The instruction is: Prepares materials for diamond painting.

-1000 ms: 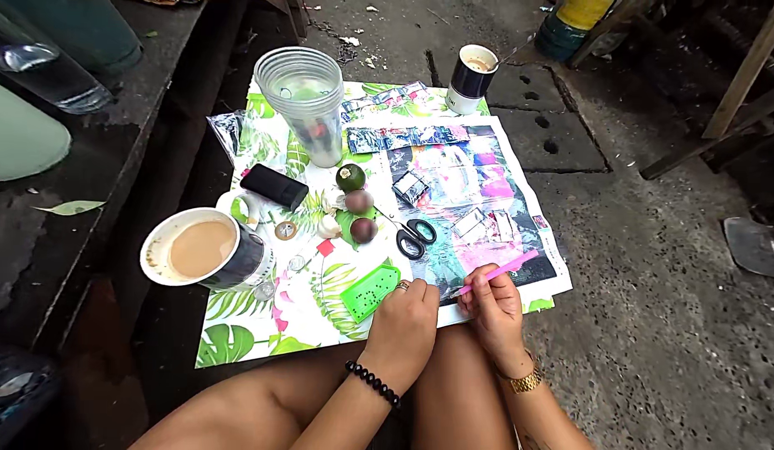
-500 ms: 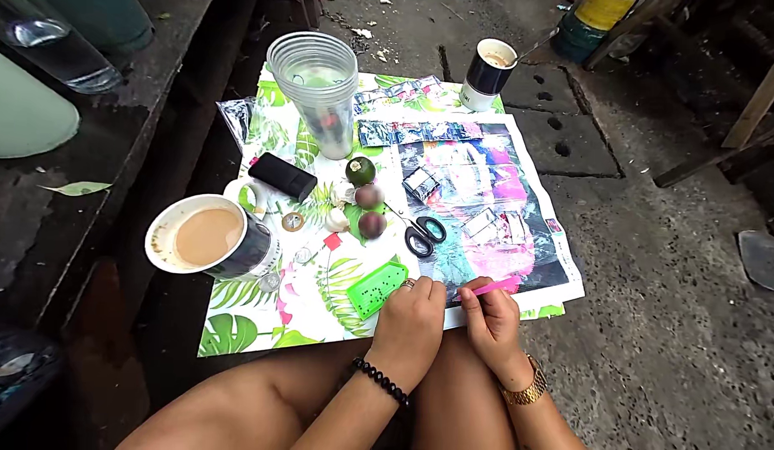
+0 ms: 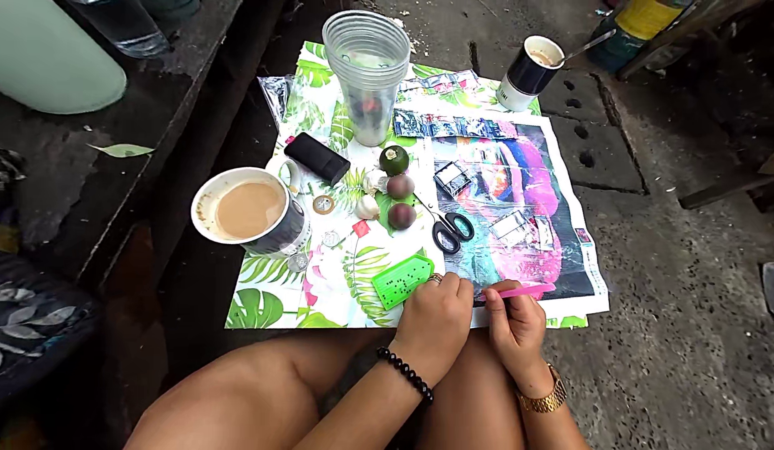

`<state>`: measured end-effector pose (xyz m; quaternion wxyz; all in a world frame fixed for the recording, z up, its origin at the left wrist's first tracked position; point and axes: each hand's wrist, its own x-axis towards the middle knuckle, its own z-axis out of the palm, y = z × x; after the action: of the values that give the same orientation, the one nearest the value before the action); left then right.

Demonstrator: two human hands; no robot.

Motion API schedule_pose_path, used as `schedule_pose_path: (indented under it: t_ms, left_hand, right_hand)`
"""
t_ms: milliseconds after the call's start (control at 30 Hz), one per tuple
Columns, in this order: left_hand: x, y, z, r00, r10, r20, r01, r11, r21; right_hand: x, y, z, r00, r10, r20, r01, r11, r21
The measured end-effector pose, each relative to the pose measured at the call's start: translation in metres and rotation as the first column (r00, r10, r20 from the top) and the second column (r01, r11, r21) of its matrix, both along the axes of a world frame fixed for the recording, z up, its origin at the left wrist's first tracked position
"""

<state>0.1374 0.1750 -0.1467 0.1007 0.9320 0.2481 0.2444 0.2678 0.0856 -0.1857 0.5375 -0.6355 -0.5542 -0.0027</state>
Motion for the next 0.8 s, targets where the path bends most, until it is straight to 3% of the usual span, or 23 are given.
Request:
schedule_pose_path:
  t_ms: [400, 500, 567, 633, 733, 800]
  left_hand:
    - [-0.001, 0.001, 0.002, 1.000, -0.004, -0.011, 0.004, 1.000, -0.006]
    - [0.000, 0.000, 0.002, 1.000, 0.004, -0.002, -0.004, 1.000, 0.007]
    - [0.000, 0.000, 0.002, 1.000, 0.003, -0.002, -0.003, 1.000, 0.012]
    - [0.000, -0.001, 0.002, 1.000, 0.003, -0.003, -0.003, 1.000, 0.014]
    - [0.000, -0.003, 0.002, 1.000, 0.009, -0.005, -0.009, 1.000, 0.021]
    - [0.000, -0.006, 0.002, 1.000, 0.012, 0.013, -0.012, 1.000, 0.025]
  right_hand:
    - [-0.003, -0.001, 0.001, 0.994, -0.025, 0.108, 0.026, 1.000, -0.004]
    - [0.000, -0.001, 0.002, 0.993, 0.010, -0.117, -0.010, 1.000, 0.001]
    - [0.002, -0.002, 0.010, 0.899, 0.035, -0.437, -0.035, 0.999, 0.009]
    - [0.005, -0.002, 0.021, 0.697, 0.042, -0.716, -0.028, 0.999, 0.032]
    - [0.010, -0.001, 0.033, 0.435, 0.062, -0.898, 0.006, 0.997, 0.071]
    - [0.013, -0.003, 0.039, 0.365, 0.109, -0.925, -0.003, 0.993, 0.116]
